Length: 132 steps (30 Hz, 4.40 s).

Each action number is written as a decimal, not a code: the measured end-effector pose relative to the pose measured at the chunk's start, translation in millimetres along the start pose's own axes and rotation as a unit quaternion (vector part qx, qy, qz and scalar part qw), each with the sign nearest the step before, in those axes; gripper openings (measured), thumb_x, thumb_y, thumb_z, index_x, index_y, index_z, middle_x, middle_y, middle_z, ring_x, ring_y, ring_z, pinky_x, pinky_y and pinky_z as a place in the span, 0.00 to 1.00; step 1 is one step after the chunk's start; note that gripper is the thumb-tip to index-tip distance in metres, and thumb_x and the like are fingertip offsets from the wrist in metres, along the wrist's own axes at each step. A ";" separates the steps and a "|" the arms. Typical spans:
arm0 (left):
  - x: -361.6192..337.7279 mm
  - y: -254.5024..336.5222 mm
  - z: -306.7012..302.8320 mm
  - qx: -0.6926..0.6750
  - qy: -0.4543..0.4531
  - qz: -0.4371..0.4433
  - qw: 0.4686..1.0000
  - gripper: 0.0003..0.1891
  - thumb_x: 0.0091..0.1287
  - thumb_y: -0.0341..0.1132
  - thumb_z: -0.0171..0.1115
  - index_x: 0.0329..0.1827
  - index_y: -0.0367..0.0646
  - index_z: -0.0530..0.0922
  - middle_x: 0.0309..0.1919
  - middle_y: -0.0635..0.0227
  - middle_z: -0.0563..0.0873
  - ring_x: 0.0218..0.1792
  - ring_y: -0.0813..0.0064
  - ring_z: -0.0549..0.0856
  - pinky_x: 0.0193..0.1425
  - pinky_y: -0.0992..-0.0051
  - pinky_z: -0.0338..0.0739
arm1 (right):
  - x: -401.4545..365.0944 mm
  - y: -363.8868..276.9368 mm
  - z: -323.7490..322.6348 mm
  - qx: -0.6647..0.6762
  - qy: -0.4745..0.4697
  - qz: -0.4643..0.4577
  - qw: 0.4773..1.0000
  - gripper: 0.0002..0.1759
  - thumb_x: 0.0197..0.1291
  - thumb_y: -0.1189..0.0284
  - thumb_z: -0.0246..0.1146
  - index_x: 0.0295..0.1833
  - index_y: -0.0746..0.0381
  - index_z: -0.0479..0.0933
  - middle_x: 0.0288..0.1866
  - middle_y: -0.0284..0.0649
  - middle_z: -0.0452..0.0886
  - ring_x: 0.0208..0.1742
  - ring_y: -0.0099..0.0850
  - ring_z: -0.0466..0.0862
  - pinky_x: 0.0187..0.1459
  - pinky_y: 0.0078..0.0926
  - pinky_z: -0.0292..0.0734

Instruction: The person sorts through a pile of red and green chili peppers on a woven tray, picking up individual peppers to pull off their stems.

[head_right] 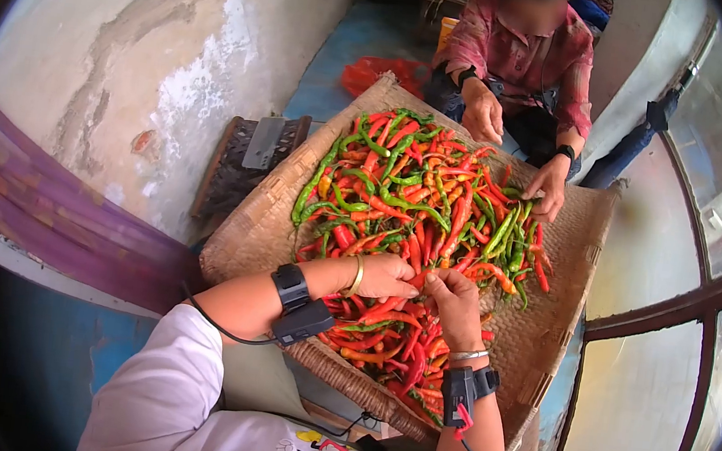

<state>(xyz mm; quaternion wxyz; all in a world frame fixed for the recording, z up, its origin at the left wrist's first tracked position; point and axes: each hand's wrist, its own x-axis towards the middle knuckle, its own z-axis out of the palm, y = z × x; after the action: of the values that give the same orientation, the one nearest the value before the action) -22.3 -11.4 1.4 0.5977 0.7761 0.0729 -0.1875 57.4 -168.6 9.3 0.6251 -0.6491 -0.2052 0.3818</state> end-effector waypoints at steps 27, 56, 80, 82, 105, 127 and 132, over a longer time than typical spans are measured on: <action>3.1 -4.3 -11.6 0.158 0.255 0.203 0.932 0.12 0.57 0.42 0.59 0.36 0.44 0.80 0.28 0.62 0.82 0.33 0.63 0.81 0.39 0.69 0.74 | 2.0 -16.6 -30.5 0.188 0.081 0.033 0.978 0.05 0.55 0.73 0.55 0.27 0.58 0.71 0.14 0.31 0.69 0.10 0.22 0.63 0.13 0.17 0.60; 2.5 -6.9 -37.0 0.565 0.356 0.038 0.744 0.06 0.57 0.30 0.51 0.34 0.41 0.76 0.35 0.63 0.78 0.38 0.65 0.80 0.37 0.67 0.78 | 5.7 3.5 -12.7 0.265 0.100 0.079 0.956 0.09 0.59 0.65 0.55 0.41 0.57 0.73 0.23 0.28 0.74 0.22 0.19 0.72 0.21 0.17 0.65; -15.3 18.5 -4.6 0.318 0.312 0.074 0.892 0.14 0.53 0.47 0.58 0.27 0.47 0.81 0.21 0.64 0.81 0.26 0.63 0.81 0.31 0.65 0.74 | -9.5 2.5 21.6 -0.034 -0.031 0.040 0.998 0.12 0.61 0.66 0.54 0.45 0.63 0.72 0.37 0.32 0.78 0.33 0.19 0.77 0.29 0.14 0.71; -15.7 19.9 -3.5 0.229 0.355 0.108 0.900 0.13 0.53 0.45 0.60 0.27 0.44 0.81 0.19 0.63 0.81 0.23 0.64 0.80 0.29 0.68 0.73 | -10.1 3.3 23.5 -0.031 -0.030 0.037 0.998 0.12 0.61 0.67 0.54 0.45 0.63 0.72 0.36 0.32 0.78 0.33 0.19 0.77 0.29 0.14 0.71; -0.8 -4.2 -16.0 -0.352 0.241 0.047 0.903 0.13 0.65 0.43 0.49 0.31 0.43 0.74 0.18 0.73 0.75 0.14 0.86 0.68 0.14 0.83 0.60 | -15.5 -3.3 25.7 -0.002 -0.062 0.025 0.998 0.12 0.60 0.65 0.56 0.33 0.63 0.73 0.23 0.33 0.76 0.22 0.20 0.73 0.28 0.17 0.69; 3.9 -8.2 -10.9 0.132 0.353 0.039 0.926 0.17 0.58 0.40 0.58 0.46 0.40 0.75 0.29 0.65 0.82 0.32 0.65 0.81 0.38 0.69 0.74 | -0.4 -27.5 -25.3 0.263 0.174 -0.198 0.928 0.10 0.60 0.66 0.56 0.39 0.62 0.73 0.30 0.34 0.78 0.25 0.19 0.75 0.24 0.13 0.68; 3.2 -9.3 -13.6 0.245 0.285 -0.061 0.925 0.20 0.59 0.46 0.56 0.50 0.43 0.73 0.47 0.59 0.77 0.48 0.63 0.77 0.51 0.64 0.72 | 16.7 20.4 -53.2 0.330 0.224 -0.055 0.915 0.14 0.61 0.65 0.55 0.50 0.58 0.67 0.32 0.32 0.77 0.29 0.22 0.79 0.24 0.16 0.70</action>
<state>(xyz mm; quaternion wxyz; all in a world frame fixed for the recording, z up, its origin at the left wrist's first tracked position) -19.8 3.8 -5.3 0.3305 0.9129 0.2396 -0.0064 103.6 -193.7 -18.4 0.8532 -0.4625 0.0428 0.2375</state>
